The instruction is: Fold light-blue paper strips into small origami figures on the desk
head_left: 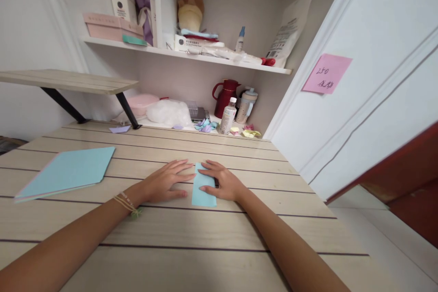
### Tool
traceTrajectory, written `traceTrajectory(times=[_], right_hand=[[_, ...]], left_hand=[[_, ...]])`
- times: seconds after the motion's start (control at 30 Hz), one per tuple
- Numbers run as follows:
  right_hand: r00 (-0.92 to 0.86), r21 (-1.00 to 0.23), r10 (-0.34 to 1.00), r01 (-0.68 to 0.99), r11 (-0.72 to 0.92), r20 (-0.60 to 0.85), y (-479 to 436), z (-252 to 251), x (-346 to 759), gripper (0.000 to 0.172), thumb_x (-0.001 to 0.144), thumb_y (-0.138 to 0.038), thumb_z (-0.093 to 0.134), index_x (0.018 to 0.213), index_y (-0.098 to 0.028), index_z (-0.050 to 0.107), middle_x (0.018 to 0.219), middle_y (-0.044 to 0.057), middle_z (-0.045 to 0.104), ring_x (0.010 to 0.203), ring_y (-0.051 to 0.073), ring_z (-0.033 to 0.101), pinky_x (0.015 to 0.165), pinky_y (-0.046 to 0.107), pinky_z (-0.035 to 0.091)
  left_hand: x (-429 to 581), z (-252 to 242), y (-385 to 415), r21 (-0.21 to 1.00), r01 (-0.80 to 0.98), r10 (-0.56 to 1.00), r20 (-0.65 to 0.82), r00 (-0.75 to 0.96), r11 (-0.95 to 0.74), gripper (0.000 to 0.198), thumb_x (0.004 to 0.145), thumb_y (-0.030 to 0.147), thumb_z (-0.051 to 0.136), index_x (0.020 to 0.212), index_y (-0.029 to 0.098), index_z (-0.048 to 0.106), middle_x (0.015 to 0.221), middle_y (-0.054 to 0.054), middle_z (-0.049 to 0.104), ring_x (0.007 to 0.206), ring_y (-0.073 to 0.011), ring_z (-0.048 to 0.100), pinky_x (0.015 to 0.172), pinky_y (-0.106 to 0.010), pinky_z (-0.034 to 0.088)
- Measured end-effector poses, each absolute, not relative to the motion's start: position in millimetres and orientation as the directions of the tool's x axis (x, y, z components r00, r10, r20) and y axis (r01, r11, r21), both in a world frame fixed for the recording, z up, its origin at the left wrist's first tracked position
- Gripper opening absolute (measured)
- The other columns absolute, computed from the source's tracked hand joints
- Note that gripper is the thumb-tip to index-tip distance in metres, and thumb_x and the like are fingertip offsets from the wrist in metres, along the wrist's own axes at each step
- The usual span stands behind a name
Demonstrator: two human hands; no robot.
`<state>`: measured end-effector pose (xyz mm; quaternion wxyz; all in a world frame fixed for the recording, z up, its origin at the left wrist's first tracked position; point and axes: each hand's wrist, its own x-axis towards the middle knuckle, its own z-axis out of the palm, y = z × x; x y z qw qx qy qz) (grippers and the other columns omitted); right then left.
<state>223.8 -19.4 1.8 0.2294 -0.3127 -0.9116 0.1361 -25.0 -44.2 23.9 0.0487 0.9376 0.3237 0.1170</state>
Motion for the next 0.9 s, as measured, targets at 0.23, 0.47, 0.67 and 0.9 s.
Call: traceTrajectory(times=[0.23, 0.47, 0.67, 0.9], right_hand=[[-0.703, -0.384, 0.628, 0.507, 0.772, 0.334, -19.1, 2.8, 224.1, 0.061, 0.07, -0.048, 0.061, 0.123, -0.022, 0.047, 0.134, 0.007, 0.039, 0.124, 0.027, 0.033, 0.102, 0.043, 0.027], [-0.703, -0.389, 0.629, 0.506, 0.77, 0.331, -18.6, 2.7, 223.6, 0.06, 0.07, -0.047, 0.061, 0.123, -0.023, 0.047, 0.134, 0.007, 0.039, 0.124, 0.028, 0.033, 0.102, 0.046, 0.027], [-0.703, -0.396, 0.635, 0.51, 0.764, 0.32, -19.2, 3.2, 224.0, 0.06, 0.071, -0.047, 0.06, 0.124, -0.023, 0.046, 0.134, 0.007, 0.038, 0.124, 0.029, 0.033, 0.101, 0.046, 0.027], [-0.711, -0.392, 0.641, 0.524, 0.756, 0.287, -20.1, 4.8, 223.9, 0.062, 0.071, -0.048, 0.059, 0.126, -0.024, 0.043, 0.137, 0.007, 0.034, 0.126, 0.029, 0.029, 0.103, 0.046, 0.025]], left_hand=[[-24.7, 25.0, -44.1, 0.157, 0.59, 0.61, 0.187, 0.77, -0.792, 0.054, 0.08, 0.051, 0.044, 0.129, 0.031, 0.037, 0.143, -0.002, 0.027, 0.13, -0.0266, 0.021, 0.104, -0.044, 0.018], [-25.1, 25.9, -44.5, 0.151, 0.578, 0.597, 0.172, 0.784, -0.802, 0.053, 0.081, 0.05, 0.044, 0.13, 0.031, 0.036, 0.142, -0.002, 0.028, 0.129, -0.0263, 0.022, 0.104, -0.044, 0.018], [-25.7, 24.7, -43.4, 0.166, 0.581, 0.604, 0.17, 0.779, -0.797, 0.053, 0.08, 0.05, 0.044, 0.129, 0.03, 0.037, 0.142, -0.002, 0.03, 0.129, -0.0261, 0.022, 0.105, -0.043, 0.018], [-23.2, 26.2, -44.5, 0.189, 0.568, 0.594, 0.131, 0.794, -0.801, 0.053, 0.083, 0.048, 0.041, 0.132, 0.031, 0.031, 0.139, -0.001, 0.035, 0.131, -0.0225, 0.019, 0.105, -0.043, 0.013]])
